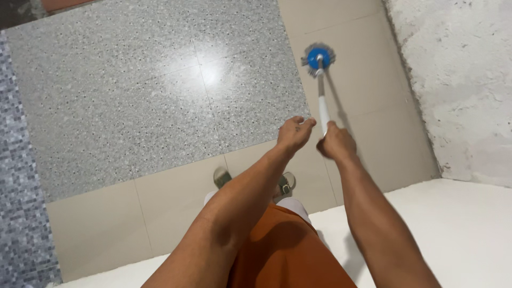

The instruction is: The person is mopping a tiled floor using a mop with a blue head and a white handle. The person dips the mop into a red bucket of water and continues mopping the floor.

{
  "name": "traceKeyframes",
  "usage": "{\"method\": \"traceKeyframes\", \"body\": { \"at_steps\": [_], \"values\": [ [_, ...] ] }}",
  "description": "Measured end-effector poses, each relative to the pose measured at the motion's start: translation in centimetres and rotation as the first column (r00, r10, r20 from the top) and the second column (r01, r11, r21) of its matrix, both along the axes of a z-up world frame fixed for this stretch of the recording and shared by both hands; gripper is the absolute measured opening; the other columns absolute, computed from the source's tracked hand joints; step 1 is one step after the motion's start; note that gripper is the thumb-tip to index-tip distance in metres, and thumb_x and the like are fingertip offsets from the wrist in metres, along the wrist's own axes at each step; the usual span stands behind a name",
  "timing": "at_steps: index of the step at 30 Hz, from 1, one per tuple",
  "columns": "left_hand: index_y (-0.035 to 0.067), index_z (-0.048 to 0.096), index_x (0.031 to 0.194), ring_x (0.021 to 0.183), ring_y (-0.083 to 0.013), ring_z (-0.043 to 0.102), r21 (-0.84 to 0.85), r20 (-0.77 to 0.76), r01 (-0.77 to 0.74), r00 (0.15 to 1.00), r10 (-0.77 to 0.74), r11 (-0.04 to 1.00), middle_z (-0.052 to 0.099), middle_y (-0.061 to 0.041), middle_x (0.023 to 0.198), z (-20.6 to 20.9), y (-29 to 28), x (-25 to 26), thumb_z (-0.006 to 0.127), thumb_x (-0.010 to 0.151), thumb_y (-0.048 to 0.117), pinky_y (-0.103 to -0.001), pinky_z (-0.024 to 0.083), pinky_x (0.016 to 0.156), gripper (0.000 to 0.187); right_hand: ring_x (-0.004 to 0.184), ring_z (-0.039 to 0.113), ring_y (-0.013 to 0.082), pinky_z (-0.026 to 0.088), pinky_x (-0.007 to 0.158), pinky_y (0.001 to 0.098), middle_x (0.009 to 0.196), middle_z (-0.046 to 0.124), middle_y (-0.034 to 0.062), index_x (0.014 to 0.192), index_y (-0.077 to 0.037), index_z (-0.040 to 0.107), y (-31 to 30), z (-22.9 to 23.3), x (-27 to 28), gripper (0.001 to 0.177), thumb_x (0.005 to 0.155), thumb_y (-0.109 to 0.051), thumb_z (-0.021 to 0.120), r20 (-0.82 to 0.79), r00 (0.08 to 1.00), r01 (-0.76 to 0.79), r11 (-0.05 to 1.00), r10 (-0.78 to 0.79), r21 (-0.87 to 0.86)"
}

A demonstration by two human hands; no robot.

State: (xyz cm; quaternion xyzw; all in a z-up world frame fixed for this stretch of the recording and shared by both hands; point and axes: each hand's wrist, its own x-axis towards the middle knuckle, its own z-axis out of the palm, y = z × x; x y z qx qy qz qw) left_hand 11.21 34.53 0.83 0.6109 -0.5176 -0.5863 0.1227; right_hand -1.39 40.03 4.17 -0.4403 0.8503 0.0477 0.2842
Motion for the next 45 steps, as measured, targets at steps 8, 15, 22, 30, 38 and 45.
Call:
{"method": "traceKeyframes", "body": {
  "at_steps": [8, 15, 22, 30, 38, 45],
  "values": [
    [0.002, 0.064, 0.134, 0.119, -0.0369, 0.068, 0.049, 0.014, 0.048, 0.999, -0.049, 0.998, 0.070, -0.025, 0.125, -1.4, -1.5, 2.3, 0.066, 0.084, 0.050, -0.040, 0.051, 0.104, 0.070, 0.101, 0.073, 0.0382, 0.056, 0.094, 0.0498, 0.105, 0.075, 0.0209, 0.123, -0.009, 0.062, 4.0, 12.7, 9.0, 0.040, 0.090, -0.030, 0.067, 0.100, 0.959, -0.280, 0.941, 0.265, 0.190],
    [0.000, 0.065, 0.132, 0.119, -0.0380, 0.067, 0.048, -0.009, -0.076, 0.997, 0.076, 0.996, 0.069, -0.027, 0.123, -0.9, -1.0, 9.4, 0.066, 0.084, 0.051, -0.041, 0.051, 0.102, 0.071, 0.105, 0.070, 0.0411, 0.056, 0.091, 0.0518, 0.110, 0.073, 0.0215, 0.125, -0.013, 0.063, -1.9, 2.8, 10.4, 0.040, 0.086, -0.022, 0.068, -0.001, 0.966, -0.257, 0.966, 0.257, -0.006],
    [-0.001, 0.067, 0.128, 0.118, -0.0360, 0.069, -0.031, -0.037, -0.231, 0.973, 0.230, 0.973, 0.073, -0.025, 0.120, -2.4, -0.1, 17.2, 0.067, 0.085, 0.051, -0.039, 0.052, 0.101, 0.068, 0.106, 0.068, 0.0418, 0.055, 0.091, 0.0518, 0.111, 0.070, 0.0244, 0.134, -0.010, 0.054, -2.5, 1.8, 18.6, 0.050, 0.087, -0.023, 0.068, -0.003, 0.954, -0.298, 0.951, 0.300, 0.084],
    [0.014, 0.079, 0.115, 0.108, -0.0360, 0.072, -0.037, 0.053, -0.227, 0.972, 0.228, 0.973, 0.078, -0.018, 0.108, -4.4, -1.6, 22.4, 0.061, 0.085, 0.057, -0.043, 0.052, 0.100, 0.055, 0.102, 0.073, 0.0359, 0.057, 0.092, 0.0494, 0.105, 0.075, 0.0187, 0.121, -0.012, 0.064, 0.0, 13.1, 25.4, 0.037, 0.088, -0.028, 0.068, 0.072, 0.833, -0.550, 0.806, 0.549, 0.216],
    [0.013, 0.076, 0.115, 0.104, -0.0329, 0.074, -0.078, -0.021, -0.361, 0.932, 0.361, 0.929, 0.078, -0.015, 0.110, -3.3, -1.1, 26.1, 0.062, 0.085, 0.056, -0.042, 0.055, 0.094, 0.055, 0.103, 0.070, 0.0413, 0.056, 0.091, 0.0517, 0.107, 0.073, 0.0226, 0.124, -0.011, 0.065, -5.6, 2.3, 25.8, 0.038, 0.086, -0.014, 0.062, -0.051, 0.829, -0.558, 0.830, 0.557, -0.006],
    [0.015, 0.077, 0.116, 0.103, -0.0338, 0.073, -0.043, 0.031, -0.355, 0.934, 0.356, 0.934, 0.076, -0.016, 0.109, -3.2, -1.9, 28.3, 0.061, 0.086, 0.057, -0.042, 0.055, 0.095, 0.054, 0.093, 0.074, 0.0377, 0.059, 0.084, 0.0497, 0.100, 0.074, 0.0197, 0.126, -0.011, 0.060, -1.0, 7.8, 28.5, 0.044, 0.085, -0.022, 0.067, 0.016, 0.724, -0.681, 0.711, 0.689, 0.178]
  ]
}}
